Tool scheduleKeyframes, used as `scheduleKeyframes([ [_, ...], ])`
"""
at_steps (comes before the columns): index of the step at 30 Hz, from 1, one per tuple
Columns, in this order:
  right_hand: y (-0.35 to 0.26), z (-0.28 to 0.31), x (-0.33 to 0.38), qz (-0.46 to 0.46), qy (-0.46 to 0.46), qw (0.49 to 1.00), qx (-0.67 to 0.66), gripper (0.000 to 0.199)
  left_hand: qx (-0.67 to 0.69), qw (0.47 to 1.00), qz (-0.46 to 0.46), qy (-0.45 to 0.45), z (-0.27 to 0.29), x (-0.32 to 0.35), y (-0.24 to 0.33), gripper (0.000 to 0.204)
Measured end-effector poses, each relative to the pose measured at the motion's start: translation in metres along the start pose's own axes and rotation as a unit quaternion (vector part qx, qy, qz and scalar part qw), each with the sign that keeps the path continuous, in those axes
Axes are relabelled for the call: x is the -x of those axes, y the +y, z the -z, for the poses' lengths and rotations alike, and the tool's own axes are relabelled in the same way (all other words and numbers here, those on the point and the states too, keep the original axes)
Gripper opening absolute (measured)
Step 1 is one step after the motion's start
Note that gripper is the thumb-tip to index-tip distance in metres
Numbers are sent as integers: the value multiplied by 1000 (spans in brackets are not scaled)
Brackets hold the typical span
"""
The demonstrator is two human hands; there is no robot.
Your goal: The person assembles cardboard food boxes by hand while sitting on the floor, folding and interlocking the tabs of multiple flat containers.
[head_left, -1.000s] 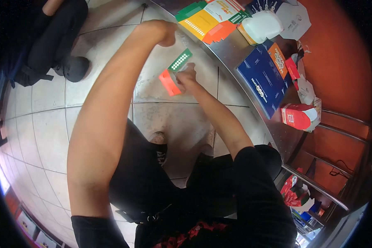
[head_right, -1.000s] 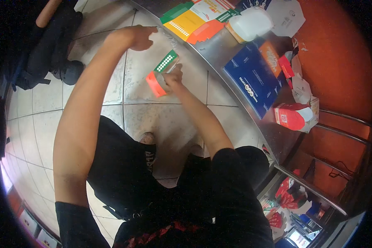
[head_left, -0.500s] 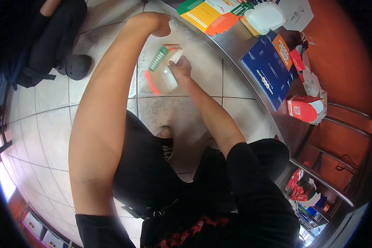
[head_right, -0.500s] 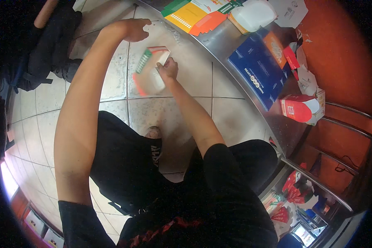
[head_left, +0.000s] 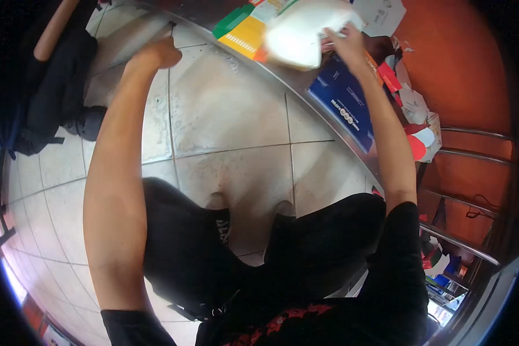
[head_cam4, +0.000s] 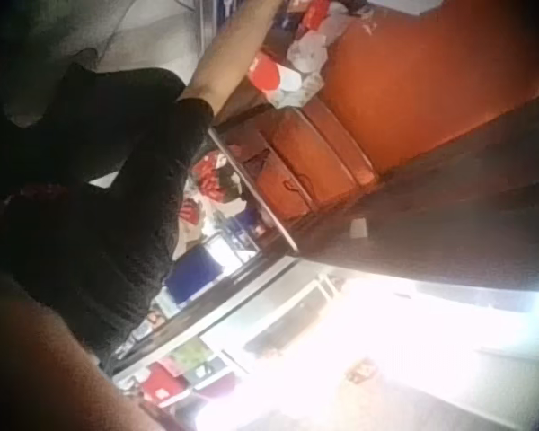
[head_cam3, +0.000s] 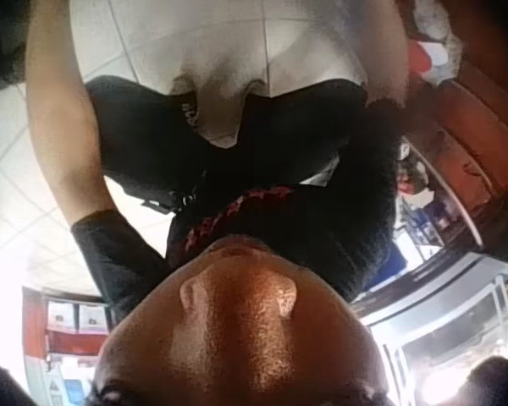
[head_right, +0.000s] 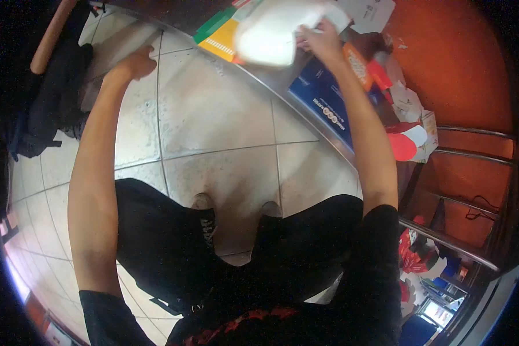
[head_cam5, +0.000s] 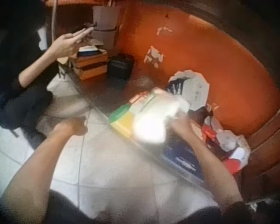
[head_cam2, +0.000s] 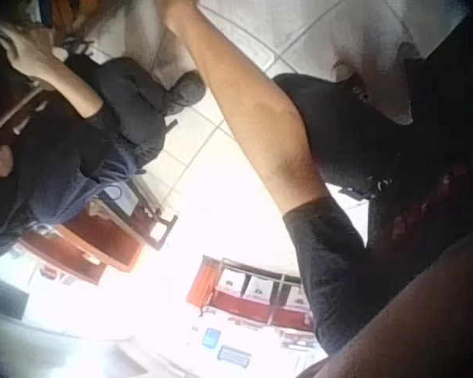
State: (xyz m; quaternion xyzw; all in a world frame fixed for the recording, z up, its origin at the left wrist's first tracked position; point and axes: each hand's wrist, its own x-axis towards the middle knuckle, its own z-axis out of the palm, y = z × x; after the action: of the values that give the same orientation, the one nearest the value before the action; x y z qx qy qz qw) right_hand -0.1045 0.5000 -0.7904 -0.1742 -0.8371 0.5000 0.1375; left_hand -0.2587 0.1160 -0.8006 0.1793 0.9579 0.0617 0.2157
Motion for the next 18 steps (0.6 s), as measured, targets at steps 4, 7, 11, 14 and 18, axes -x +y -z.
scheduleKeyframes([
  [4, 16, 79, -17, 3, 173, 982, -80, 36, -24, 997, -74, 9, -5, 9, 11, 60],
  [7, 38, 88, -18, -1, 254, 954, -157, 40, -10, 992, -113, 57, -7, 16, 27, 55],
  [11, 65, 73, -29, -60, 325, 940, -87, 41, 26, 993, -116, 24, -8, 24, 57, 53],
  [14, 82, 65, -41, 61, 337, 910, 234, 40, 19, 984, -162, 72, -24, 21, 67, 57],
  [18, 92, 57, -53, 153, 402, 840, 331, 37, 40, 961, -253, 103, -48, 3, 76, 64],
])
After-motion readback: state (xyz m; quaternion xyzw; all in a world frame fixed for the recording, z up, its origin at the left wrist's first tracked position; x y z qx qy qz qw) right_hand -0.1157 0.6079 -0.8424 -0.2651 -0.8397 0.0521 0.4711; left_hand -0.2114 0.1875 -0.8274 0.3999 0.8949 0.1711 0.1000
